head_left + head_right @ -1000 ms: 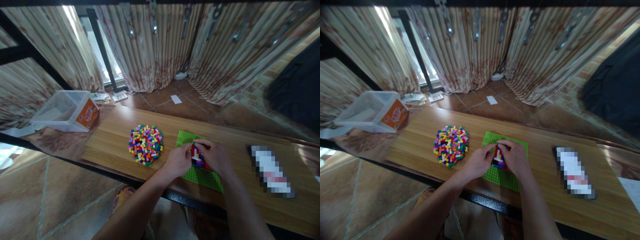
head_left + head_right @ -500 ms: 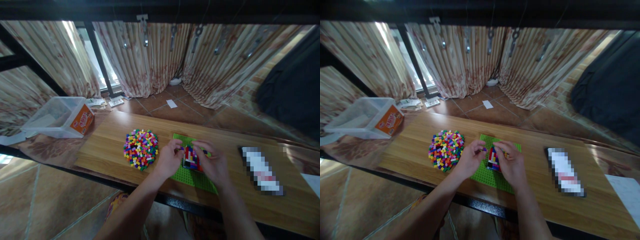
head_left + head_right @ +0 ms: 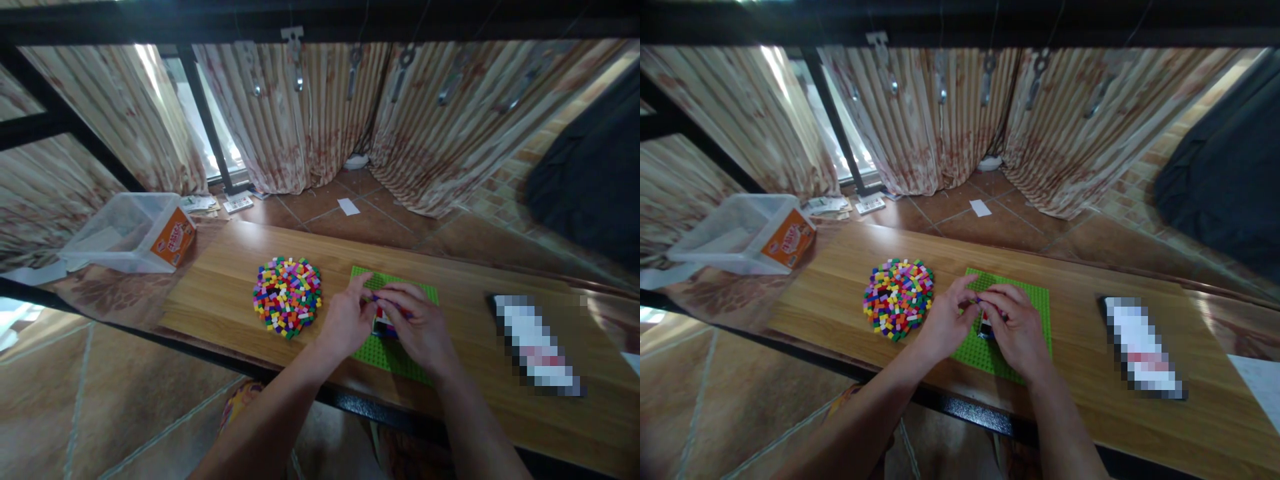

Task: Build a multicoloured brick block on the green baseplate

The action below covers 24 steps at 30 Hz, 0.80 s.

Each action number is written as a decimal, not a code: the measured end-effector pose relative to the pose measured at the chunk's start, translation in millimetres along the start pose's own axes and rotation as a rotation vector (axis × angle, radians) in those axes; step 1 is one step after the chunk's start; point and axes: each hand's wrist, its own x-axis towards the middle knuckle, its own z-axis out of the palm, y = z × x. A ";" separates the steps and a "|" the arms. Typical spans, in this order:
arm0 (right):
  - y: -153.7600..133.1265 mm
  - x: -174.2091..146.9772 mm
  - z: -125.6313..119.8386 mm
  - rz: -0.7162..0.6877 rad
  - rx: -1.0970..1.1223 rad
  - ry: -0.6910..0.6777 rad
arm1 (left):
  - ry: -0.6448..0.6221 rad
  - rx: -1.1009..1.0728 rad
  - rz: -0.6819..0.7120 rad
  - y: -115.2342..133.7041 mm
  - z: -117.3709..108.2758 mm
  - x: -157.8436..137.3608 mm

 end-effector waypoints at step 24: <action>30.4 9.0 -0.8 0.347 0.077 0.130 | -0.144 0.130 -0.049 -4.2 14.5 1.6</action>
